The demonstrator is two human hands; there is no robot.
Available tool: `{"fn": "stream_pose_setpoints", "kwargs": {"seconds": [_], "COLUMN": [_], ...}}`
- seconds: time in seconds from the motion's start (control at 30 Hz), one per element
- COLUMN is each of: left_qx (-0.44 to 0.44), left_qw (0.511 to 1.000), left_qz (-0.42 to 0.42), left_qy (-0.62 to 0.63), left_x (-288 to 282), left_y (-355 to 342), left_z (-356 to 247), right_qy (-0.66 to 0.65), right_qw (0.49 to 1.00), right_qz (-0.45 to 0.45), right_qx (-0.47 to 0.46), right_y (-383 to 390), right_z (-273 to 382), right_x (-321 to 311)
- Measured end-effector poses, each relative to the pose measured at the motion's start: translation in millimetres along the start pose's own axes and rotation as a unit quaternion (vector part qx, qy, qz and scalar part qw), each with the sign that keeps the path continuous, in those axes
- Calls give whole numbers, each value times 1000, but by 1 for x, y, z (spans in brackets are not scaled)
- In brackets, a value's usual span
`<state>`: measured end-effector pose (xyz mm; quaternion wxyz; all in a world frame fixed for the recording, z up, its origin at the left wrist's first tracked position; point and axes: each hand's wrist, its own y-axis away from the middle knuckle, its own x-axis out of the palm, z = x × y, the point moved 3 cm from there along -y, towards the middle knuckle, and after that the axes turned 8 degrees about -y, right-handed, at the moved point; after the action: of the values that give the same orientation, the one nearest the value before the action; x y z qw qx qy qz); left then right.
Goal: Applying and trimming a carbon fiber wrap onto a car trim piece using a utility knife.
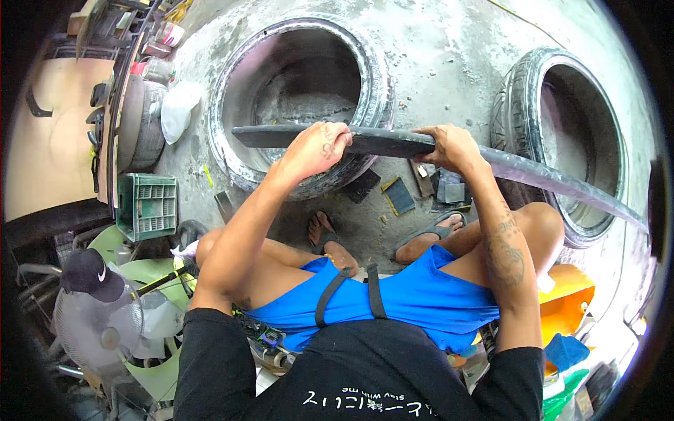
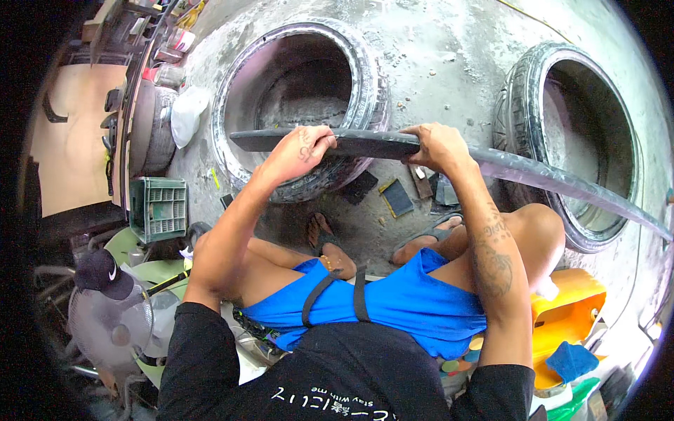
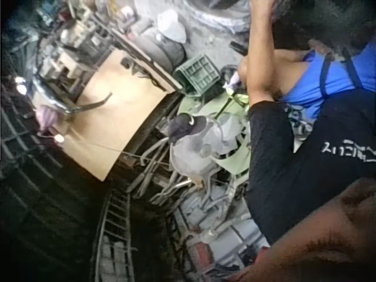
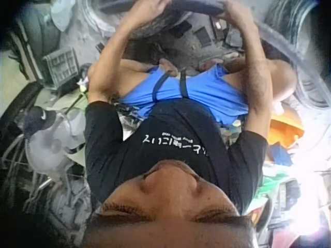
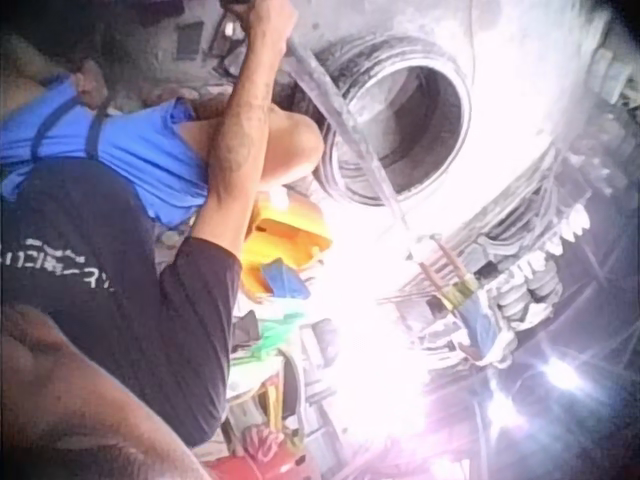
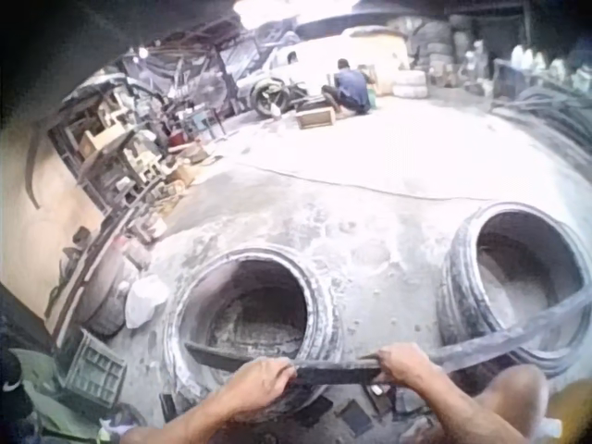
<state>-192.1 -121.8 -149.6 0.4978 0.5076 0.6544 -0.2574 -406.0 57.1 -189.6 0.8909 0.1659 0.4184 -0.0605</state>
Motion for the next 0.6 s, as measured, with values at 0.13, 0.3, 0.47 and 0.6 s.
{"fn": "stream_pose_setpoints", "kwargs": {"seconds": [0.13, 0.3, 0.47, 0.6], "left_qx": [0, -23, -33, -26], "left_qw": [999, 995, 993, 993], "left_qz": [30, 88, 105, 110], "left_qy": [26, 44, 41, 46], "left_x": [-5, -9, -13, -16], "left_y": [-11, -19, -23, -28], "left_z": [2, 0, -1, -4], "right_qy": [-16, -36, -40, -51], "right_qw": [1000, 999, 998, 998], "right_qz": [9, 28, 55, 46], "right_qx": [-6, -18, -1, -7], "right_y": [-1, -6, -9, -7], "right_z": [-5, -8, -5, -6], "right_x": [3, 7, 7, 8]}}
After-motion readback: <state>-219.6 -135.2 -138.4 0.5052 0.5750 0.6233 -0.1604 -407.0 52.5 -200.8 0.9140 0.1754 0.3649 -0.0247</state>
